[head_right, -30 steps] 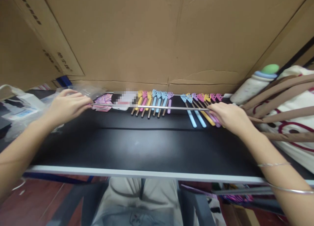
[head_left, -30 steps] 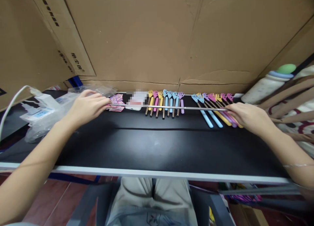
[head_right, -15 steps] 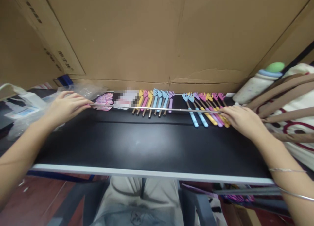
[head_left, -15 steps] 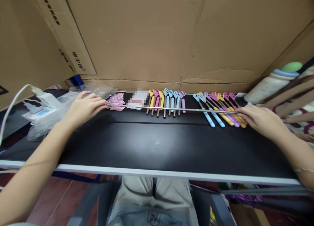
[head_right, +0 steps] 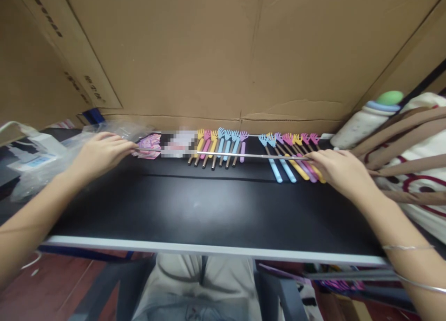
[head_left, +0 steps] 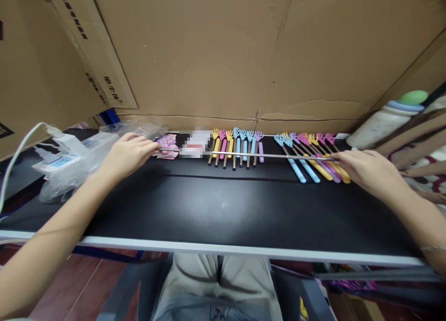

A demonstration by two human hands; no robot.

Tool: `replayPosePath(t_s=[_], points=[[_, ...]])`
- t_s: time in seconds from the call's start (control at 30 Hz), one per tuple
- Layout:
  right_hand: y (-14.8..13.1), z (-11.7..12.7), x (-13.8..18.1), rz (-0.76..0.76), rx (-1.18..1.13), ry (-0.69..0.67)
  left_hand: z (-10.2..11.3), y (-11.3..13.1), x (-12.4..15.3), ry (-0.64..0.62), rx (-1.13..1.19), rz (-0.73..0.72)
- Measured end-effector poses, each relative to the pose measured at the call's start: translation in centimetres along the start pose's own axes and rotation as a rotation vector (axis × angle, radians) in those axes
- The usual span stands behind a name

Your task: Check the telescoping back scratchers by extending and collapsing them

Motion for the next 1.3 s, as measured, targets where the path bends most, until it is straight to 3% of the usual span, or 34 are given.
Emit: replayPosePath(t_s=[0.2, 0.37, 0.53, 0.83, 0.97, 1.1, 1.3], points=[[-8.0, 3.7, -3.8, 0.187, -0.086, 0.188, 1.2, 5.8, -4.4, 0.178, 0.151, -0.105], [-14.6, 6.2, -5.5, 0.23, -0.234, 0.288, 3.1, 11.3, -7.3, 0.262, 0.244, -0.153], [-18.1, 7.6, -6.0, 0.247, -0.279, 0.291, 4.3, 13.9, -8.2, 0.294, 0.307, -0.151], [-18.8, 7.1, -6.3, 0.233, -0.3, 0.262, 3.5, 14.3, -8.5, 0.235, 0.342, -0.123], [-18.6, 8.1, -6.0, 0.237, -0.202, 0.282, 3.9, 14.0, -8.3, 0.243, 0.358, -0.141], [-16.3, 9.1, -5.2, 0.176, -0.057, 0.35, 4.9, 11.1, -7.6, 0.309, 0.209, -0.139], [-10.6, 7.2, -3.8, 0.159, -0.035, 0.306, 4.6, 6.6, -5.2, 0.206, 0.088, -0.081]])
Point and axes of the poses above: each hand's wrist, its own x-axis away from the middle knuckle, its own z-axis out of the back of the hand, y = z × x, the point moved 2 cm from there along -x, towards the middle knuckle, and after that the axes turned 5 degrees about x, right-handed, at the moved point
